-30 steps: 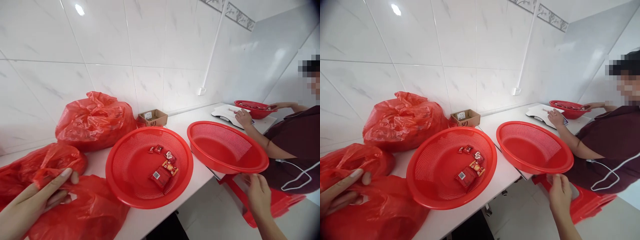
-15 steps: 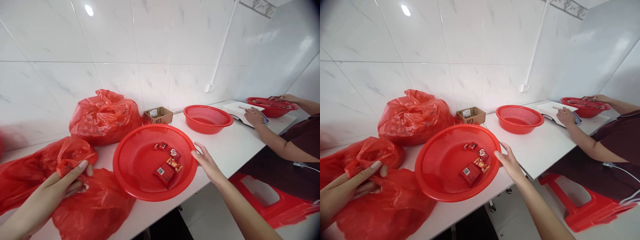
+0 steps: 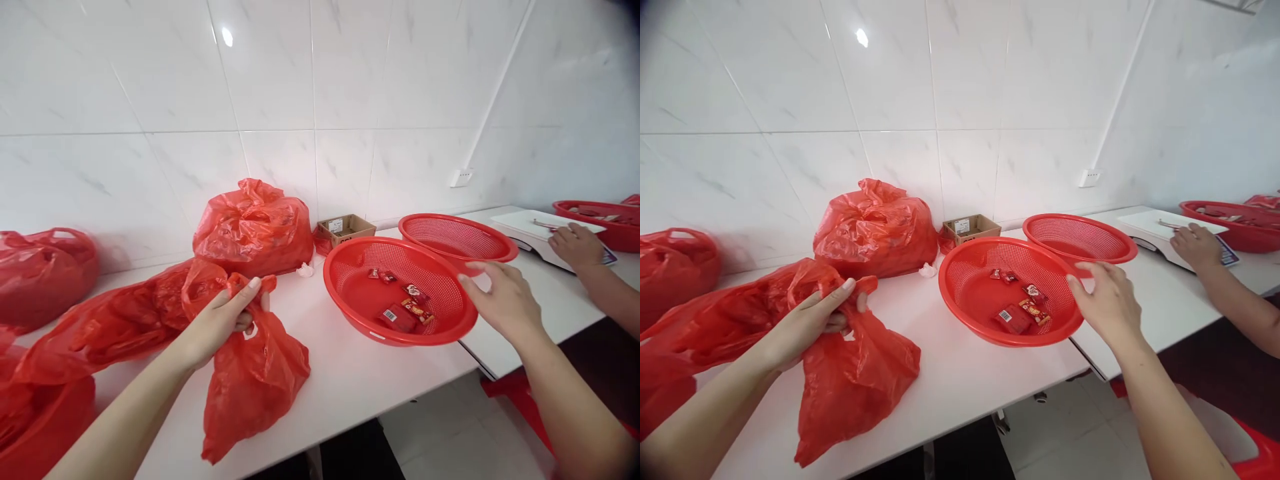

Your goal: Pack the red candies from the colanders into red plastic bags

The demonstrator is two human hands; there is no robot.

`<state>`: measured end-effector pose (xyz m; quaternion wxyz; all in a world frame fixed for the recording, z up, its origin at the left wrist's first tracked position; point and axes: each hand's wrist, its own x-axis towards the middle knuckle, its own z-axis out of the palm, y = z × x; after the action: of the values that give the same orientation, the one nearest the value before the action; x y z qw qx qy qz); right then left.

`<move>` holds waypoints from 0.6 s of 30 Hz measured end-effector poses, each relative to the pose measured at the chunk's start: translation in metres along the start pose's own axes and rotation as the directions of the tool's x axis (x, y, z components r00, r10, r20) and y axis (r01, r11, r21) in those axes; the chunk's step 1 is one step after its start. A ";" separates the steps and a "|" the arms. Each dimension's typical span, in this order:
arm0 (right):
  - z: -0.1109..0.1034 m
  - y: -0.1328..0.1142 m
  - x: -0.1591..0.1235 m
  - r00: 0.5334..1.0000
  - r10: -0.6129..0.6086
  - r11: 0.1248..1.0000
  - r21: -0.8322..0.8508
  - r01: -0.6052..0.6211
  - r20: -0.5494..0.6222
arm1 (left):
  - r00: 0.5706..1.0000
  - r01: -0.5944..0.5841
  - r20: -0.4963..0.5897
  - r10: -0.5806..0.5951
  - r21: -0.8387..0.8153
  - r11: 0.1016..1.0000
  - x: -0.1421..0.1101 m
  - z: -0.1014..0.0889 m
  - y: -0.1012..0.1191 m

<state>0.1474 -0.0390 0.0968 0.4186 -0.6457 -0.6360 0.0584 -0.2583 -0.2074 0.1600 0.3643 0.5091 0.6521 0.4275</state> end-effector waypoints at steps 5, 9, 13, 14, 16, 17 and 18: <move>0.015 -0.136 -0.059 0.638 -0.573 0.751 0.642 0.157 0.514 | 0.983 0.003 0.182 0.003 -0.033 0.999 0.002 0.018 0.014; 0.044 -0.199 -0.087 0.504 -0.748 0.566 0.812 0.141 0.433 | 0.952 0.011 0.307 -0.010 -0.002 1.000 -0.004 0.017 0.022; 0.043 -0.206 -0.099 0.576 -0.769 0.498 0.824 0.269 0.276 | 0.964 -0.028 0.259 0.066 -0.147 0.989 -0.009 -0.001 0.015; 0.038 -0.204 -0.101 0.542 -0.801 0.470 0.827 0.308 0.254 | 0.970 -0.015 0.234 0.065 -0.206 0.978 -0.010 -0.006 0.012; 0.032 -0.203 -0.106 0.443 -0.875 0.382 0.843 0.380 0.196 | 0.966 -0.015 0.246 0.074 -0.235 0.972 -0.014 -0.012 0.008; 0.032 -0.203 -0.108 0.416 -0.894 0.341 0.855 0.390 0.167 | 0.956 -0.038 0.277 0.092 -0.193 0.980 -0.016 -0.013 0.007; 0.035 -0.204 -0.109 0.427 -0.893 0.317 0.873 0.370 0.144 | 0.943 -0.073 0.315 0.111 -0.130 0.989 -0.018 -0.012 0.007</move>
<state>-0.0521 -0.1503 0.1499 0.3879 -0.0229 -0.8598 0.3314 -0.2632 -0.2265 0.1717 0.4742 0.5798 0.5337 0.3927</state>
